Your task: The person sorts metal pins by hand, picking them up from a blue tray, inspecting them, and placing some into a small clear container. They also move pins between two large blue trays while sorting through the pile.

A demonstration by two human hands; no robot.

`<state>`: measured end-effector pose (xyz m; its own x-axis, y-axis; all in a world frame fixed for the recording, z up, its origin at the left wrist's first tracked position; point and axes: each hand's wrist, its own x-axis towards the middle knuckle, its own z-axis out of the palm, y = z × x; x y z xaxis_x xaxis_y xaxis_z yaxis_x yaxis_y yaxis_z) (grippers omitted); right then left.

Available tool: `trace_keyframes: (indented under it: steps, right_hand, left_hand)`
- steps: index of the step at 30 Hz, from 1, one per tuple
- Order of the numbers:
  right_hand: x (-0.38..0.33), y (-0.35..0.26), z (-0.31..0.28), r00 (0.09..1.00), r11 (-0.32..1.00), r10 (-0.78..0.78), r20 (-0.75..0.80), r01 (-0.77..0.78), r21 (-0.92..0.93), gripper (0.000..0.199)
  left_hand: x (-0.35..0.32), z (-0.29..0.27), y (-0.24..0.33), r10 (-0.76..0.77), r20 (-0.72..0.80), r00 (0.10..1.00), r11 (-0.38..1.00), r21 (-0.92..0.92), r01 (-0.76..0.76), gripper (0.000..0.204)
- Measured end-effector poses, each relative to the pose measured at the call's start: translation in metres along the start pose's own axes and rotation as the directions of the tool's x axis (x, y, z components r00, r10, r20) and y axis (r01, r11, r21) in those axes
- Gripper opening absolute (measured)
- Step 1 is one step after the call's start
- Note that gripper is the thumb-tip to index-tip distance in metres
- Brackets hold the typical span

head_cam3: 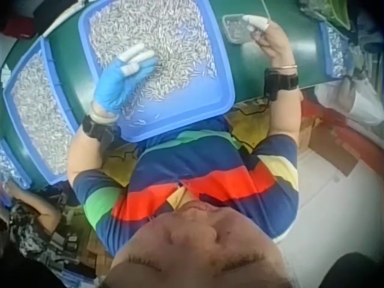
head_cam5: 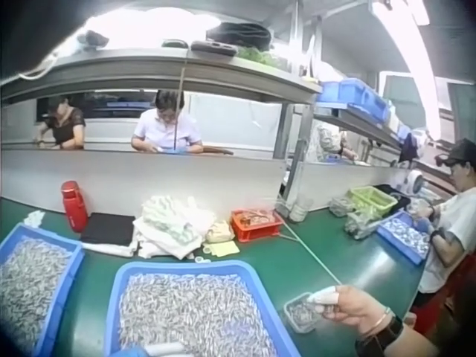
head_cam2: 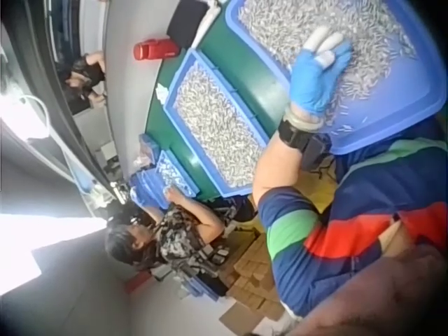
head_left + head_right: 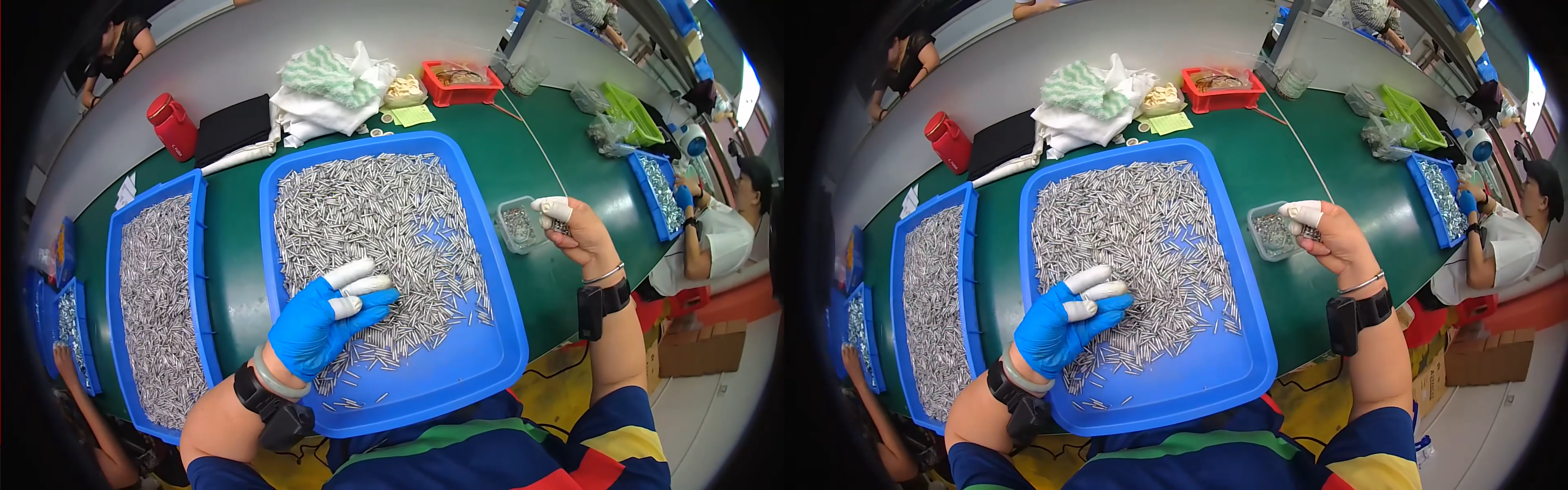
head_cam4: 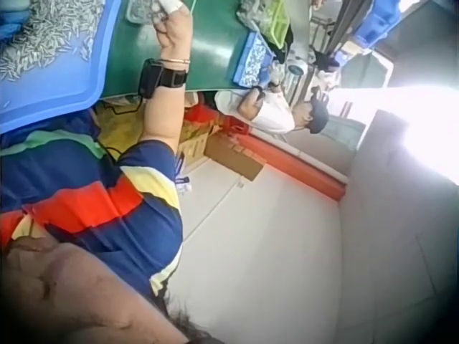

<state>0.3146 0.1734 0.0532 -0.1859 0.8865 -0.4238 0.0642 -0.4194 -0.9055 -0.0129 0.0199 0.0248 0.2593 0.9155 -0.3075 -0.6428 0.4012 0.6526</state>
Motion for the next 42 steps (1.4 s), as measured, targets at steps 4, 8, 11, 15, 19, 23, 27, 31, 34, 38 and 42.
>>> trace_keyframes:
  steps: [4,8,11,15,19,23,27,31,34,38,42]
  right_hand:
    - [-0.004,0.0,0.044,0.96,0.982,0.047,0.275,-0.095,0.166,0.029]
    - [-0.007,0.002,0.116,0.763,0.949,0.126,0.634,-0.278,0.147,0.032]
    - [-0.002,0.014,0.151,0.651,0.935,0.083,0.754,-0.313,0.168,0.031]
    - [-0.005,0.02,0.172,0.649,0.936,0.088,0.756,-0.313,0.16,0.031]
    - [-0.011,0.019,0.181,0.689,0.949,0.116,0.716,-0.29,0.125,0.032]
    - [-0.009,0.021,0.176,0.657,0.941,0.083,0.749,-0.298,0.157,0.034]
    - [-0.008,0.023,0.174,0.636,0.942,0.045,0.771,-0.283,0.179,0.034]
    - [-0.013,0.02,0.173,0.646,0.954,0.041,0.763,-0.252,0.163,0.035]
    - [-0.015,0.019,0.174,0.654,0.959,0.05,0.755,-0.243,0.147,0.035]
    - [-0.016,0.02,0.173,0.653,0.961,0.066,0.754,-0.245,0.128,0.034]
    - [-0.015,0.019,0.172,0.643,0.957,0.065,0.763,-0.257,0.135,0.034]
  left_hand:
    - [-0.003,0.0,-0.001,-0.014,-0.046,0.999,0.991,-0.134,0.008,0.046]
    - [-0.002,-0.002,-0.007,-0.033,-0.037,0.999,0.964,-0.264,0.022,0.041]
    - [0.002,-0.001,-0.012,-0.049,0.004,0.999,0.934,-0.354,0.047,0.039]
    - [0.004,-0.008,-0.014,-0.042,-0.026,0.999,0.893,-0.449,0.025,0.037]
    - [0.006,-0.014,-0.018,-0.01,-0.036,0.999,0.843,-0.538,-0.011,0.041]
    - [0.009,-0.014,-0.019,-0.015,-0.041,0.999,0.85,-0.527,-0.009,0.042]
    - [0.008,-0.009,-0.016,-0.019,-0.041,0.999,0.863,-0.505,-0.004,0.044]
    - [0.008,-0.01,-0.017,-0.032,-0.005,0.999,0.858,-0.513,0.025,0.048]
    - [0.008,-0.008,-0.017,-0.034,-0.012,0.999,0.866,-0.5,0.023,0.049]
    - [0.008,-0.004,-0.015,-0.017,0.0,1.0,0.876,-0.482,0.015,0.051]
    - [0.008,-0.003,-0.015,-0.008,0.008,1.0,0.875,-0.484,0.011,0.051]
